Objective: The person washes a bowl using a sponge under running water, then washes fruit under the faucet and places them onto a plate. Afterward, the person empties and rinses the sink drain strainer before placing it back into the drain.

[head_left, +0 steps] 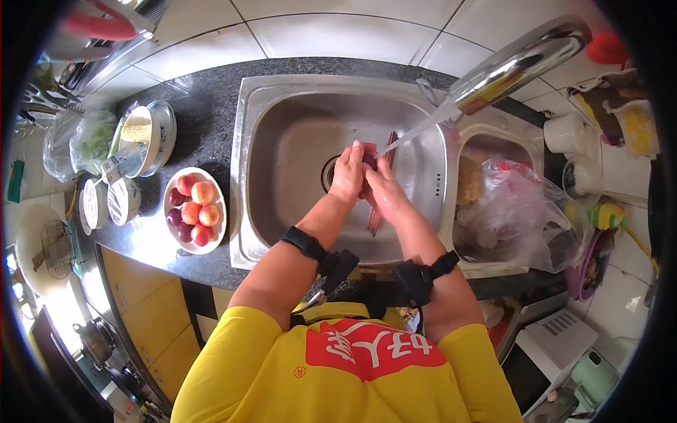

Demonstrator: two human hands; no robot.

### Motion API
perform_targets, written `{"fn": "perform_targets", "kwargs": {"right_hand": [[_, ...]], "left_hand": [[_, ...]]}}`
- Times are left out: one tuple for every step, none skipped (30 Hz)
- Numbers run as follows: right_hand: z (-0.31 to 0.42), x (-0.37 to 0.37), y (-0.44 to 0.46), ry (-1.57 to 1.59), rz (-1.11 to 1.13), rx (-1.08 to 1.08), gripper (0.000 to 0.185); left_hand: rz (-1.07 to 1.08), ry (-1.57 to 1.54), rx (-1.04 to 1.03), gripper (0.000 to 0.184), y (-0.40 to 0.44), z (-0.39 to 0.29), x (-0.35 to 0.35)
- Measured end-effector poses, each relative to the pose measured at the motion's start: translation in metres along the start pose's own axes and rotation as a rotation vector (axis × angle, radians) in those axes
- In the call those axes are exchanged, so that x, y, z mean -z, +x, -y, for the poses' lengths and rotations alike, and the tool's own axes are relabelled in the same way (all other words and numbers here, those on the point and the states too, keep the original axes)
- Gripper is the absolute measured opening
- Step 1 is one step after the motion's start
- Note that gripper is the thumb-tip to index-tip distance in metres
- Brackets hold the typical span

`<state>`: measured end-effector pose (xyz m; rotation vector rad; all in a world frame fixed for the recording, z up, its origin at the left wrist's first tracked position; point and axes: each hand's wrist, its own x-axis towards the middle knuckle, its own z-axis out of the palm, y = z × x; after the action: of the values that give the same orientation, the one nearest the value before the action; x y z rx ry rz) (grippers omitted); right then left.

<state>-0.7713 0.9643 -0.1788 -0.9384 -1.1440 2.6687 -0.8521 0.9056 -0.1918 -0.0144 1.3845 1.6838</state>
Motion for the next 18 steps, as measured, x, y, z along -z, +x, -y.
{"fn": "perform_targets", "kwargs": {"right_hand": [[-0.001,0.004,0.003,-0.095,-0.037,0.091,0.036],[-0.002,0.008,0.006,-0.189,-0.075,0.182,0.040],[-0.004,0.007,0.014,-0.300,-0.175,0.341,0.037],[-0.002,0.010,0.020,-0.297,-0.178,0.340,0.037],[0.000,0.015,0.025,-0.235,-0.240,0.324,0.036],[0.005,0.015,0.029,-0.172,-0.301,0.310,0.036],[0.005,0.014,0.032,-0.174,-0.374,0.348,0.040],[0.006,0.014,0.032,-0.170,-0.375,0.347,0.040],[0.012,0.009,0.030,-0.081,-0.394,0.152,0.043],[0.016,0.006,0.028,0.006,-0.410,-0.042,0.046],[0.014,0.002,0.027,-0.090,-0.406,-0.006,0.044],[0.008,0.006,0.028,-0.114,-0.247,0.085,0.042],[-0.006,0.004,0.030,-0.272,-0.266,0.282,0.040],[-0.019,0.002,0.034,-0.431,-0.279,0.480,0.039],[-0.013,0.000,0.032,-0.439,-0.242,0.559,0.034],[-0.011,0.004,0.035,-0.441,-0.238,0.555,0.034],[-0.007,0.009,0.040,-0.563,-0.316,0.435,0.032],[-0.004,0.012,0.044,-0.682,-0.395,0.310,0.030]], "left_hand": [[-0.005,-0.029,0.112,0.041,0.003,-0.003,-0.002],[-0.003,-0.025,0.115,0.041,0.005,-0.003,-0.006],[0.038,-0.099,0.079,0.042,0.007,-0.001,-0.011],[0.077,-0.174,0.044,0.042,0.009,0.000,-0.014],[0.118,-0.030,0.027,0.040,0.014,0.002,-0.012],[0.170,0.250,-0.233,0.040,0.003,0.005,-0.018],[0.129,0.278,-0.354,0.040,0.009,0.017,-0.019],[0.088,0.306,-0.474,0.041,0.014,0.028,-0.018],[0.089,0.308,-0.476,0.041,0.012,0.025,-0.016],[0.100,0.214,-0.280,0.042,0.008,0.021,-0.012],[0.110,0.118,-0.085,0.042,0.007,0.015,-0.008],[0.101,0.080,-0.029,0.046,0.010,0.010,-0.002],[0.104,-0.092,-0.028,0.044,0.016,0.006,-0.002],[0.105,-0.264,-0.030,0.043,0.020,0.003,-0.002],[0.141,-0.354,0.070,0.045,0.021,0.004,0.001],[0.137,-0.357,0.070,0.045,0.022,0.008,0.001],[0.096,-0.389,0.142,0.045,0.023,0.013,-0.001],[0.056,-0.420,0.216,0.045,0.024,0.022,-0.001]]}}
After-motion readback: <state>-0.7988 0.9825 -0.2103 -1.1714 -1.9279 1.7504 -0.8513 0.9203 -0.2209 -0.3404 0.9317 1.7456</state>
